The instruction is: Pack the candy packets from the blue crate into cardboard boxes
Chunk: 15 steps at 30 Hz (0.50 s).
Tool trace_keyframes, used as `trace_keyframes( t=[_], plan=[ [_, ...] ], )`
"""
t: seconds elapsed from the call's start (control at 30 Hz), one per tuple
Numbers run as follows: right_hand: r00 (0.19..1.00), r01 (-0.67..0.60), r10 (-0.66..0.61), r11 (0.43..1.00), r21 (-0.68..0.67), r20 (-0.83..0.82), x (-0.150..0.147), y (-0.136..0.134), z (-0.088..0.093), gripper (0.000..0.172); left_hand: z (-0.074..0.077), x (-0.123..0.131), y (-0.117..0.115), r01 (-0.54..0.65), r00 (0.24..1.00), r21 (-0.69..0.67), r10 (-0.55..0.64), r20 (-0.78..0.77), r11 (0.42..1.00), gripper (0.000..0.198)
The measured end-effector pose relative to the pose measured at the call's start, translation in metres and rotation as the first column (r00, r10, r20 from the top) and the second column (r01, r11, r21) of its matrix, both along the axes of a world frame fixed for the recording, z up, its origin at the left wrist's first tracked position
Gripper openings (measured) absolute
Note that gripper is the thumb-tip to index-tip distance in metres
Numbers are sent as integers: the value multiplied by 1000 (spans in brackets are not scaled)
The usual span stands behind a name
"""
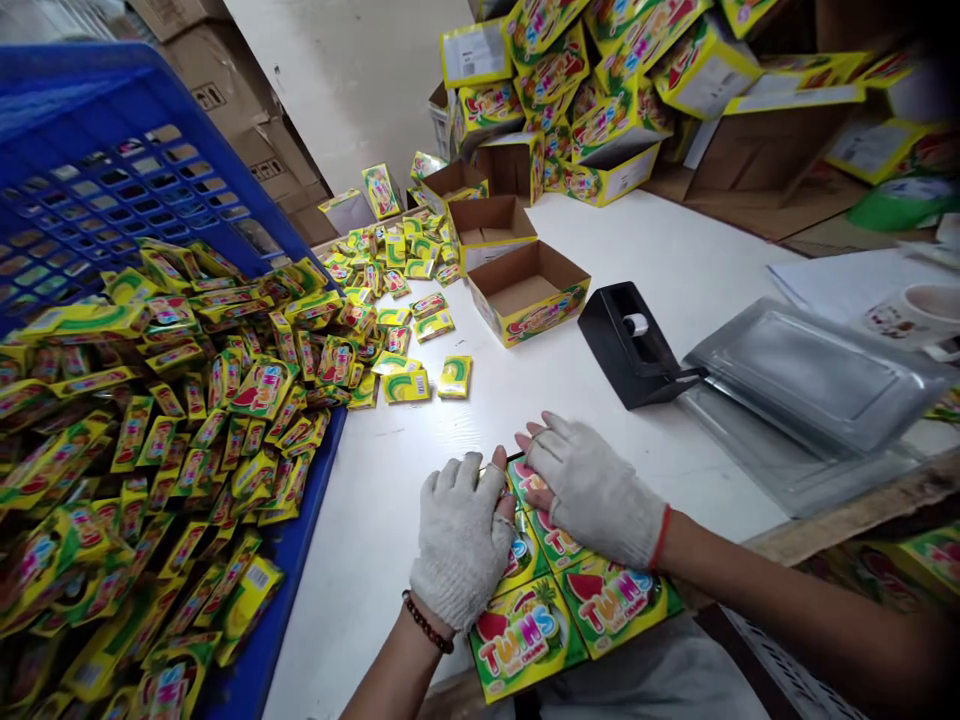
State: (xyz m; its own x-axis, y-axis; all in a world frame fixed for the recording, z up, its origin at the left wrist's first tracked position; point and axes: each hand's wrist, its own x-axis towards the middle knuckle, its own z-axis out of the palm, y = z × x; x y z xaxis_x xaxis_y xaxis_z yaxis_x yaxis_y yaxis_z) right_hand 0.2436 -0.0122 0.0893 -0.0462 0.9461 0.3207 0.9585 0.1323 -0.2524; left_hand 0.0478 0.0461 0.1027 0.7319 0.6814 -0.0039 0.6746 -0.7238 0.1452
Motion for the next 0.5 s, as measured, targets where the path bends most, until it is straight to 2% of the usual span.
trace_keyframes(
  t=[0.1, 0.2, 0.3, 0.37, 0.5],
  plan=[
    [988, -61, 62, 998, 7, -141, -3, -7, -20, 54, 4, 1, -2, 28, 998, 48, -26, -58, 998, 47],
    [969, -47, 64, 996, 74, -240, 2, -21, -17, 52, 7, -5, -19, 51, 996, 47, -48, -69, 998, 55],
    [988, -4, 10, 999, 39, -155, -4, -48, -6, 55, 4, -14, -46, 66, 996, 49, -63, -65, 997, 74],
    [997, -29, 27, 999, -39, -66, -16, -66, -4, 52, -3, -17, -62, 72, 995, 61, -68, -71, 995, 75],
    [1000, -8, 10, 992, -123, 15, -38, -83, -21, 46, -18, -17, -74, 94, 993, 139, -82, -91, 986, 72]
  ],
)
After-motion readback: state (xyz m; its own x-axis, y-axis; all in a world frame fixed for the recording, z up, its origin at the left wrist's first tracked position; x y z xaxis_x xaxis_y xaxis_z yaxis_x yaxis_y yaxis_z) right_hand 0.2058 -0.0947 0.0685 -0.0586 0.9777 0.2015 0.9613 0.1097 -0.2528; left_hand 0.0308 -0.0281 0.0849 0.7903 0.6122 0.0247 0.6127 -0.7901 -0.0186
